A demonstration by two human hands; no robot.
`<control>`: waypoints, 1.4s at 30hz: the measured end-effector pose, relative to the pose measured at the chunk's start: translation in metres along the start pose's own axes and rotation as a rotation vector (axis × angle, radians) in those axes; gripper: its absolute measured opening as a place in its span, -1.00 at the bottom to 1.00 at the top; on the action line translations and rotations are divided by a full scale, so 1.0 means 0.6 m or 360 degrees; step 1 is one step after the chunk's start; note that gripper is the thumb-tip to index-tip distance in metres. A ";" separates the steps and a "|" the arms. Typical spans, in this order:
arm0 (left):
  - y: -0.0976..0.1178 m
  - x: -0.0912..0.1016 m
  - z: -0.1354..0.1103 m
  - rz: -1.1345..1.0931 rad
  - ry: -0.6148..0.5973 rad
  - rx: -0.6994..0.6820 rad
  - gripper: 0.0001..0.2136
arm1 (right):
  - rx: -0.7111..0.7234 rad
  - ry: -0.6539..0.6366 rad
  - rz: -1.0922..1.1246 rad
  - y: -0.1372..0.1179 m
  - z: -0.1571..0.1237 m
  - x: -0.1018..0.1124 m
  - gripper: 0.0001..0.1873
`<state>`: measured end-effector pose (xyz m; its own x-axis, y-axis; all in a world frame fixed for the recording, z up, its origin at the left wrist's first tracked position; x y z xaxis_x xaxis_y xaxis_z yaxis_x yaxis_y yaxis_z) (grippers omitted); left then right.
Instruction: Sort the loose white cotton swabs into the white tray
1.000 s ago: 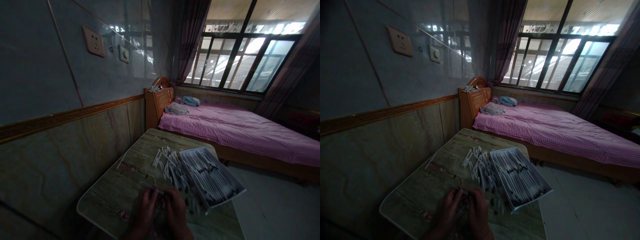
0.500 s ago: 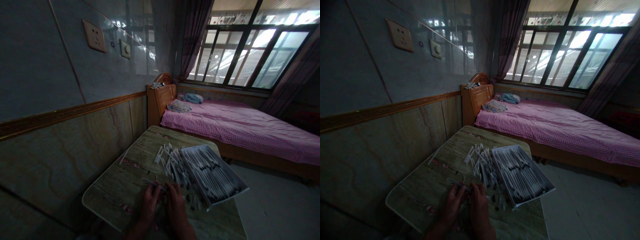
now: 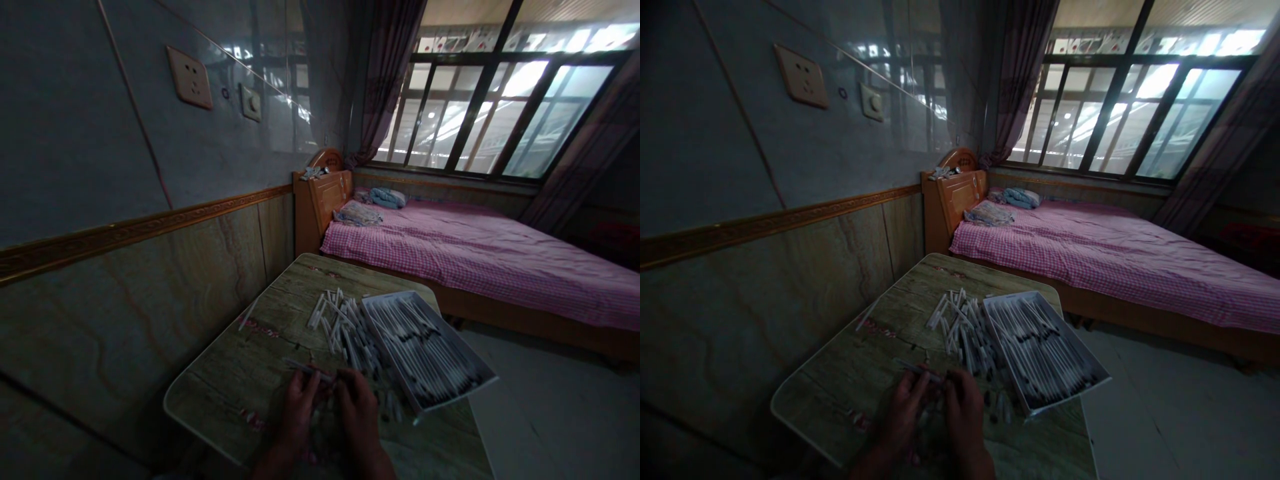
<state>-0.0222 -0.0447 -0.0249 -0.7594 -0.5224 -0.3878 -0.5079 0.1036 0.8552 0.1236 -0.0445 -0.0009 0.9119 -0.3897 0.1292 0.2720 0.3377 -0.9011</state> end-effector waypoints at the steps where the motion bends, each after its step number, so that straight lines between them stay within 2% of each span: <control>1: 0.000 0.000 0.000 -0.0010 0.0002 -0.0003 -0.56 | 0.0012 -0.0042 0.0008 -0.004 0.000 -0.002 -0.82; 3: 0.001 0.001 0.001 -0.0006 0.0001 -0.0007 -0.56 | 0.0042 -0.0091 0.0022 -0.011 0.001 -0.005 -0.82; 9: -0.003 0.002 0.003 0.0100 -0.0021 -0.0015 -0.57 | 0.0041 -0.0017 0.0081 -0.012 0.005 0.000 -0.82; 19: -0.010 0.003 0.008 -0.0045 -0.0017 0.0075 -0.57 | 0.0124 -0.0017 0.0006 -0.011 0.002 -0.001 -0.82; 26: -0.008 0.002 0.008 -0.0014 -0.0064 -0.0004 -0.60 | 0.0165 -0.0097 0.0037 -0.019 -0.002 -0.003 -0.80; 34: 0.002 -0.001 0.001 0.0040 -0.0009 -0.0013 -0.58 | 0.0234 -0.0006 -0.0079 -0.018 -0.001 0.001 -0.82; 42: -0.010 0.003 0.010 -0.0006 -0.0045 -0.0021 -0.58 | 0.0356 0.0003 -0.0052 -0.026 -0.002 0.003 -0.83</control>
<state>-0.0231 -0.0411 -0.0328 -0.7688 -0.4986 -0.4005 -0.5056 0.0903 0.8580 0.1205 -0.0512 0.0127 0.9008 -0.4053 0.1559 0.3631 0.5063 -0.7822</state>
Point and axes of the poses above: each hand's wrist, its own z-axis towards the middle knuckle, its own x-axis out of the back of the hand, y = z × x, the point moved 6 cm from there along z, towards the middle knuckle, and after that the axes turned 13 degrees about y, right-handed, at the moved point
